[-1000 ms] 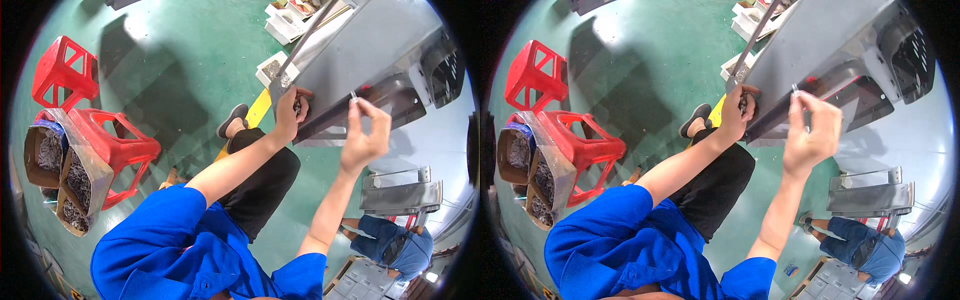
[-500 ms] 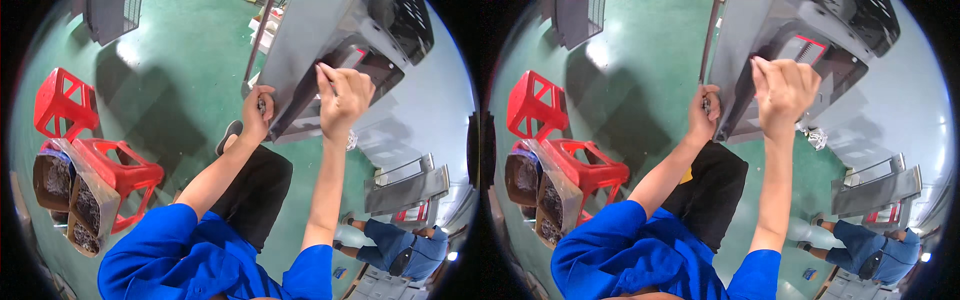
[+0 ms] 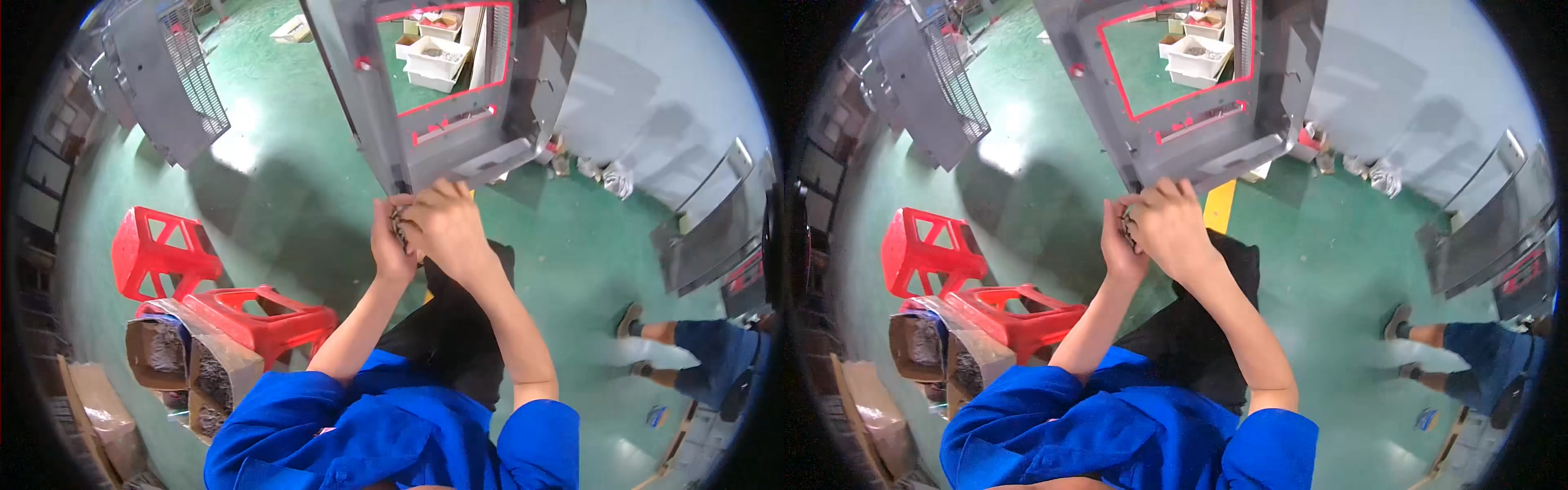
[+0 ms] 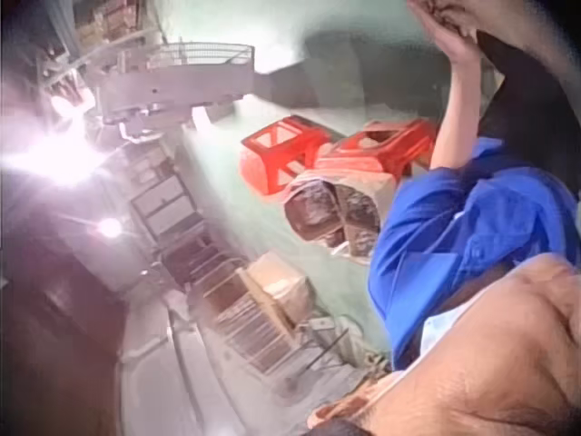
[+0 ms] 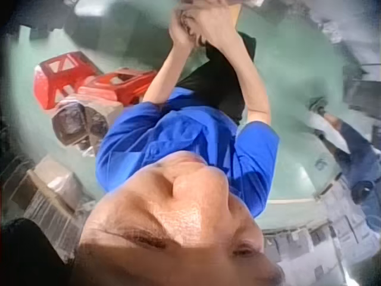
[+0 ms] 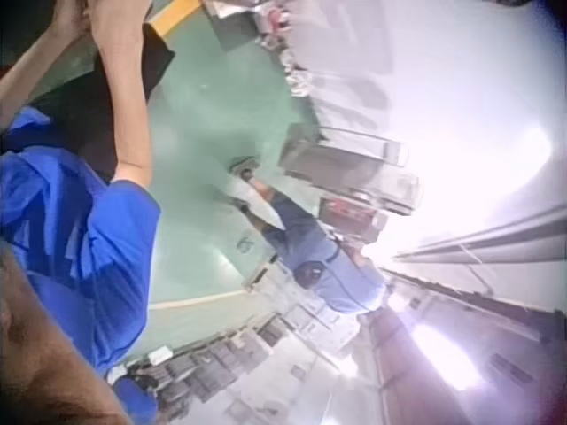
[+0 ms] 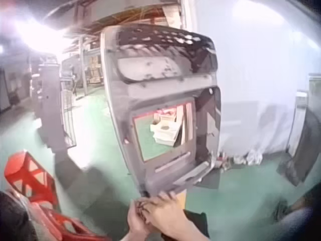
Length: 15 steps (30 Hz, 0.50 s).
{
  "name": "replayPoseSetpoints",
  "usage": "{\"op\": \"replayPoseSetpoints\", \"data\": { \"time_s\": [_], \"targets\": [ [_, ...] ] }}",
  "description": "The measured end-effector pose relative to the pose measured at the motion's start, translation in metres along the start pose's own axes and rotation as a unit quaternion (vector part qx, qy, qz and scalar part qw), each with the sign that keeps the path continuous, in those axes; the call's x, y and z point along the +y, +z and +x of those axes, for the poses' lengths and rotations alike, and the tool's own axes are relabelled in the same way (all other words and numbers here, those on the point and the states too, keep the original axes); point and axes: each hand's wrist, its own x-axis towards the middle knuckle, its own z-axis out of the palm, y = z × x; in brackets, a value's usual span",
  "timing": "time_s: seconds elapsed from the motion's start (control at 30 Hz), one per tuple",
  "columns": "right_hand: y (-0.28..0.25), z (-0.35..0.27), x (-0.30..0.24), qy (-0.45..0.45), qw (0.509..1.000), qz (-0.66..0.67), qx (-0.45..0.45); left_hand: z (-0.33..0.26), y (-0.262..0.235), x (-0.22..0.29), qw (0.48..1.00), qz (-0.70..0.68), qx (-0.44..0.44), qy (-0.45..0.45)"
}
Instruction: The recorder is manually inserting and securing small metal components or fasteners into a larger metal enclosure housing.
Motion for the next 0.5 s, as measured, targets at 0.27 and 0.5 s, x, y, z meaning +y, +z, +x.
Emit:
{"op": "replayPoseSetpoints", "data": {
  "time_s": [0.27, 0.5],
  "targets": [
    [0.049, -0.072, -0.009, 0.085, 0.995, 0.035, 0.023, -0.031, -0.055, -0.024, 0.970, 0.147, 0.056, -0.187],
    [0.052, -0.081, 0.000, 0.135, 0.977, 0.103, 0.128, -0.033, -0.032, -0.027, 0.970, 0.150, 0.063, -0.180]
  ]
}}
